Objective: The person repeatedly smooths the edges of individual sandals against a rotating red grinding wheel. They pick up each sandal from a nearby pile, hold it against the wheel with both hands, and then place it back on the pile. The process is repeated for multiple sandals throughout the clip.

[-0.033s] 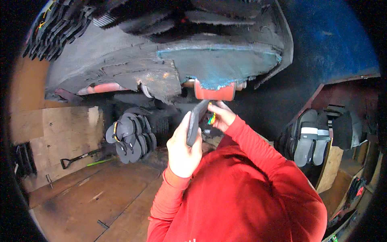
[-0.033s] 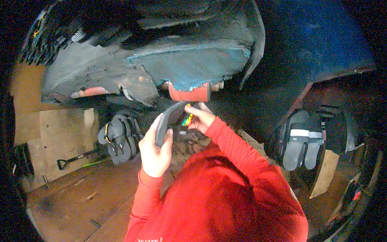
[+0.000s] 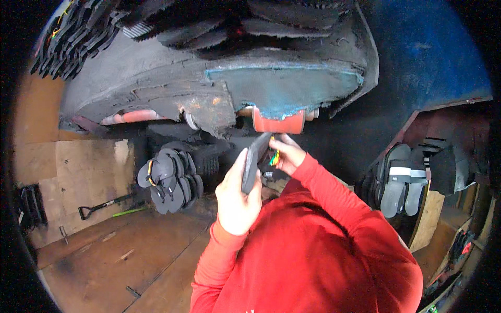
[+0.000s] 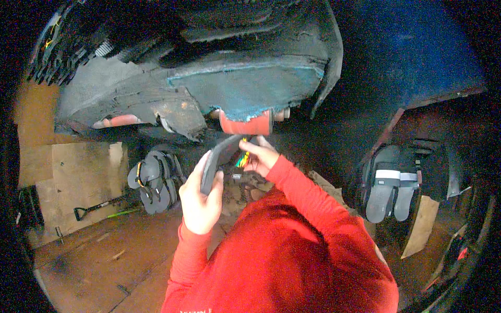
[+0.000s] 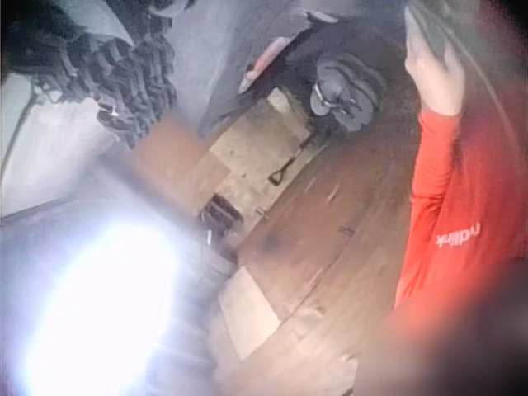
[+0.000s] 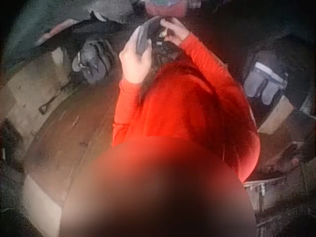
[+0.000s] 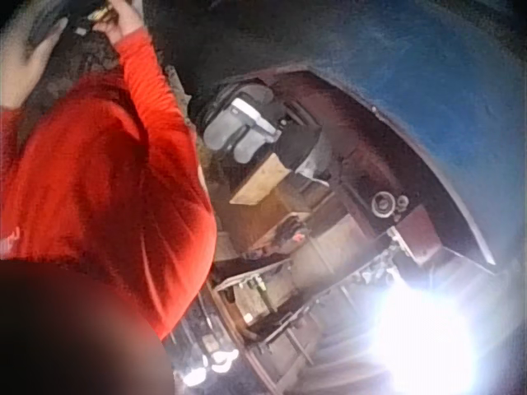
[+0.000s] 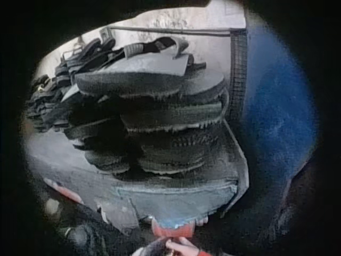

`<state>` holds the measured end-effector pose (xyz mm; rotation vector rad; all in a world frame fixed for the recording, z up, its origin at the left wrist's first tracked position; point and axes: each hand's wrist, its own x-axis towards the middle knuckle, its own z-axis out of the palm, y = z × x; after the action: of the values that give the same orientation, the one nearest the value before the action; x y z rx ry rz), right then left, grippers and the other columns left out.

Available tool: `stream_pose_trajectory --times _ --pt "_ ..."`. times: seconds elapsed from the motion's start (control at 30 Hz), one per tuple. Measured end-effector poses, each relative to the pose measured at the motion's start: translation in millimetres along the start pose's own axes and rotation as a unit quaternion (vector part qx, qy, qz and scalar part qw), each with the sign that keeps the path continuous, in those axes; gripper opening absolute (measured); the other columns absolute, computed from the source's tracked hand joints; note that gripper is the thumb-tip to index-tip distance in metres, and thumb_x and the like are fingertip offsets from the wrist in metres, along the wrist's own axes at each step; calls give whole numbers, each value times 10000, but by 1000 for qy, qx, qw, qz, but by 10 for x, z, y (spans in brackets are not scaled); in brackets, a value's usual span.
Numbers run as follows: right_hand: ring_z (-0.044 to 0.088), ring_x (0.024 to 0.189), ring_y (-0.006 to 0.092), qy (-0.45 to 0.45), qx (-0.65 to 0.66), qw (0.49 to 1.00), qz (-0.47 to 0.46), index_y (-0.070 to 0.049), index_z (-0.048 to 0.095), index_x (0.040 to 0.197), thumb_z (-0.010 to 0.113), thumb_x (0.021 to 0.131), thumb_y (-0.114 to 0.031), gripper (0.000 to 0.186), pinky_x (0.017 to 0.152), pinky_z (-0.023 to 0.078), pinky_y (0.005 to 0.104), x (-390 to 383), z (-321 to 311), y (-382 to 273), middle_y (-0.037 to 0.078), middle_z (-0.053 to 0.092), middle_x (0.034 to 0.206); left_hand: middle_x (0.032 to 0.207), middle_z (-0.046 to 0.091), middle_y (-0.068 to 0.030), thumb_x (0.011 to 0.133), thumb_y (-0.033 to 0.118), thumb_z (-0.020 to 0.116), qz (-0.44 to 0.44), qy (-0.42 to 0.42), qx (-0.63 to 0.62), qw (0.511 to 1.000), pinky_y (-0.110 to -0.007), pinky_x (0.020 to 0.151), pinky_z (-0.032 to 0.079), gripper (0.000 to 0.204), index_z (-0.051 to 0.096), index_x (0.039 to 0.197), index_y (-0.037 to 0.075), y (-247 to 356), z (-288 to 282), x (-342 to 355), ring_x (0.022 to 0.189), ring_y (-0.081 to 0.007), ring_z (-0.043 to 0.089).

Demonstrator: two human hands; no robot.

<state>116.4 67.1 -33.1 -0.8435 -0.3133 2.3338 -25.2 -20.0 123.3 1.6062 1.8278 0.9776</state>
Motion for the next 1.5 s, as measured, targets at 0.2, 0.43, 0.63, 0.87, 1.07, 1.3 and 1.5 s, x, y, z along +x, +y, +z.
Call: stream_pose_trajectory --times 0.2,0.43,0.63,0.87,1.07,1.3,1.5 --pt "673 950 158 -78 42 996 -30 -144 293 1505 642 980 -159 631 722 599 316 -141 108 20 48 618 1174 1110 717 -203 888 -4 671 -15 2 9 1000 -302 852 537 469 574 1347 -15 43 -88 -174 953 -175 707" --pt "679 1013 215 -44 7 999 -14 -168 124 1585 672 940 -109 848 727 560 304 -225 83 110 129 636 1168 1246 637 -270 840 -43 641 -12 -34 15 999 -382 929 538 585 507 1410 -18 105 -262 -417 1131 -372 671" --pt "672 1071 306 -164 0 986 -23 -222 -25 1603 661 897 -32 1003 833 567 383 -361 152 217 227 621 1253 1321 614 -246 847 -39 651 -59 -54 37 996 -378 982 520 570 503 1398 -50 326 -462 -627 1198 -346 644" --pt "666 1019 211 -85 -14 996 18 -157 345 1460 604 991 -116 537 813 575 297 -118 49 -132 207 616 1273 1218 669 -239 884 -6 635 17 12 2 1000 -320 930 509 516 538 1391 -11 90 7 -271 1113 -256 686" --pt "483 1307 255 -152 -138 978 -46 -343 -81 1607 699 791 164 1238 1059 466 393 -261 -141 253 173 351 1506 1405 569 -211 875 -62 610 -93 -6 -66 993 -365 1049 460 553 489 1412 -13 -590 -80 -1404 1274 -290 587" --pt "418 1348 209 -91 -252 962 -56 -271 -119 1612 693 713 142 1279 1044 438 340 -279 -192 357 86 324 1564 1549 366 -156 943 113 678 -82 -128 -285 946 -374 1141 339 703 316 1530 -21 -1253 621 -426 1380 -220 410" --pt "590 1177 209 -112 -217 967 -68 5 352 1472 829 749 17 866 966 537 356 -261 -166 247 130 542 1368 1373 546 -127 977 179 650 -156 -182 -299 924 -313 1025 454 657 342 1514 -40 -1116 825 309 1210 -172 541"
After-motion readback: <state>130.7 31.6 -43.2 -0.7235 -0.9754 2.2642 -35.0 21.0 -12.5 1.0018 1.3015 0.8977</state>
